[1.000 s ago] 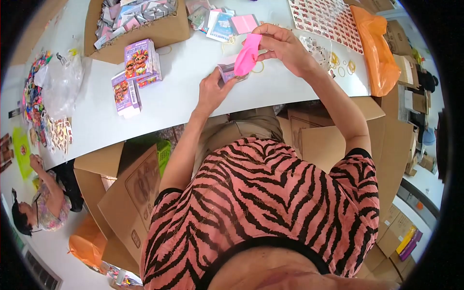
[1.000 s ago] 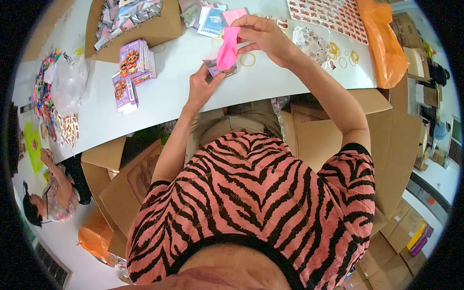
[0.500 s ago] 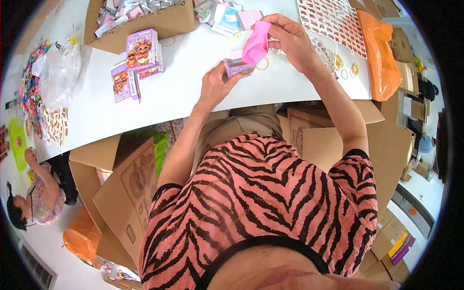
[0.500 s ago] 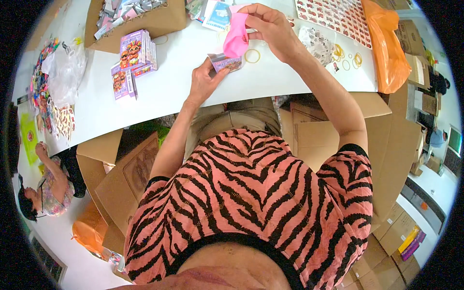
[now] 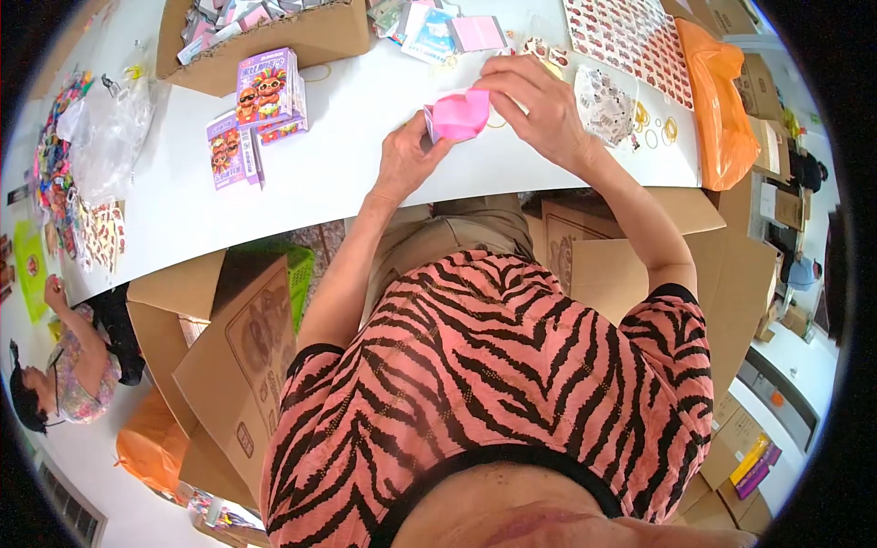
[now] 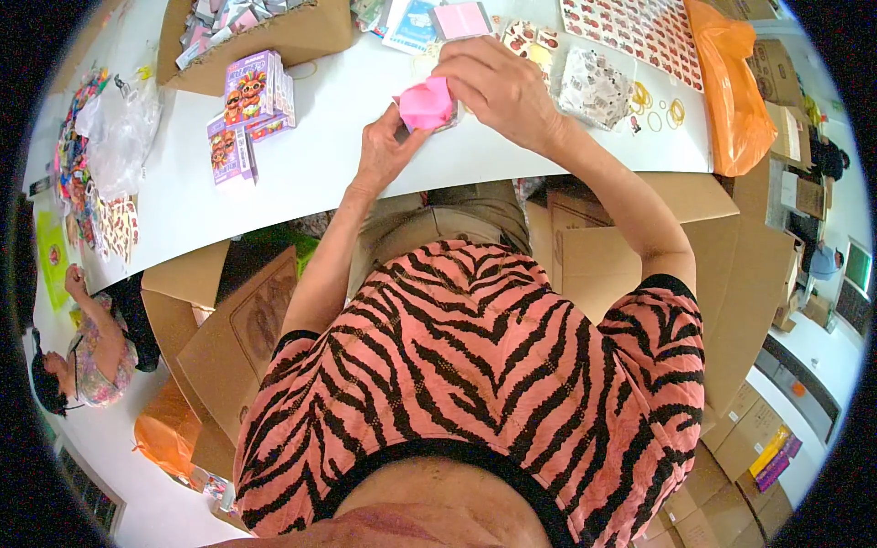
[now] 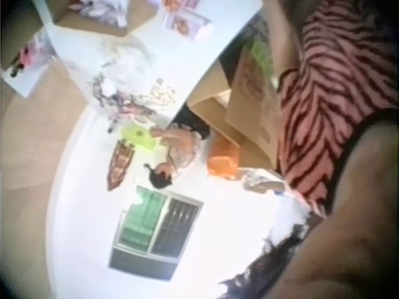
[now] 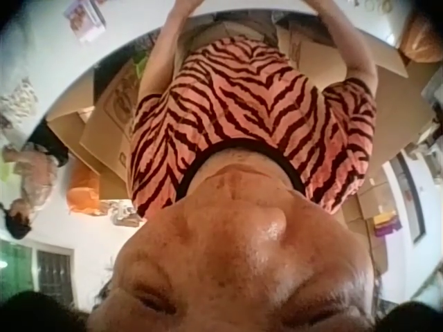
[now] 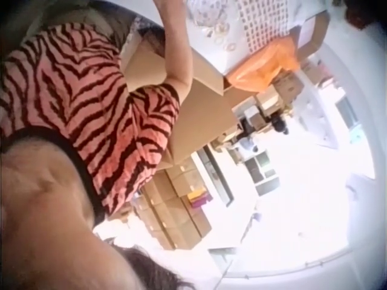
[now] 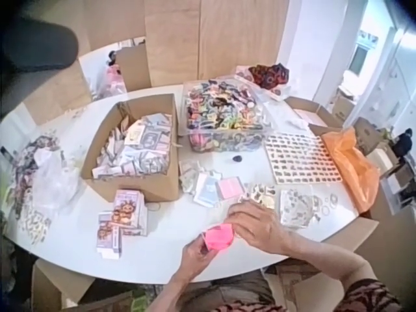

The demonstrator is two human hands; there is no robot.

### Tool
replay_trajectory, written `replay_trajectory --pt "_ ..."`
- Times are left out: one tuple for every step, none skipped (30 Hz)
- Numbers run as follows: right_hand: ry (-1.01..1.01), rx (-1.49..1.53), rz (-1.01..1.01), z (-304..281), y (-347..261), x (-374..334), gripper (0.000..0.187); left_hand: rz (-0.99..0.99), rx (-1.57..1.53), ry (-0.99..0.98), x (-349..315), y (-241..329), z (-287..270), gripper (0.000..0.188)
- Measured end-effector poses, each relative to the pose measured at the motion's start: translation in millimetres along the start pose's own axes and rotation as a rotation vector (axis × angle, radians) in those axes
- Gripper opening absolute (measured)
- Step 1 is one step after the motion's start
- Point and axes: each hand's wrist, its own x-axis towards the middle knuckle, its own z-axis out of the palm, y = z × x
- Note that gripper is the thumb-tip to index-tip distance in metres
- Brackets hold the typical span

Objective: The person is assembling and packing small toy items and instruction cards into boxes at a factory workstation.

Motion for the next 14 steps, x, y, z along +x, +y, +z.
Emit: replay_trajectory --pt "-0.001 0.002 -0.001 0 0 -1 0.019 -0.019 -0.013 -0.011 0 -2 1 0.030" --pt "-0.022 -0.025 0.011 0 0 -3 0.020 -0.019 -0.014 -0.013 0 -4 2 0.030" --pt "-0.043 -0.053 0.024 0 0 -4 0.020 0.024 -0.025 0.013 1 -5 3 0.029" --pt "-0.044 -0.053 0.026 1 -1 -5 0.020 0.067 -0.036 0.039 1 -6 5 0.028" --pt "-0.063 -0.054 0.095 2 -2 -5 0.018 0.066 -0.035 0.038 1 -10 7 0.028" --pt "-0.082 -0.055 0.164 3 -3 -5 0.015 0.067 -0.080 0.046 0 -15 9 0.028" --pt "-0.083 -0.053 0.165 4 -4 -6 0.015 0.068 -0.124 0.055 -2 -19 11 0.028" --pt "-0.111 0.050 0.239 5 -4 -9 0.014 0.068 -0.125 0.051 -1 -15 10 0.028" --pt "-0.139 0.154 0.314 5 -5 -10 0.012 0.061 -0.102 0.040 -1 -12 8 0.028" --pt "-0.139 0.154 0.318 3 -6 -11 0.012 0.055 -0.079 0.029 0 -8 6 0.028" --pt "-0.193 0.271 0.415 0 -7 -10 0.013 0.053 -0.080 0.030 0 -5 4 0.028" --pt "-0.246 0.389 0.513 -3 -8 -10 0.014 0.032 -0.077 0.019 0 -2 2 0.028" --pt "-0.211 0.421 0.475 -2 -7 -12 0.014 0.010 -0.075 0.009 0 1 0 0.029" --pt "-0.175 0.451 0.438 -1 -5 -15 0.014 0.004 -0.064 -0.003 0 2 -1 0.029"
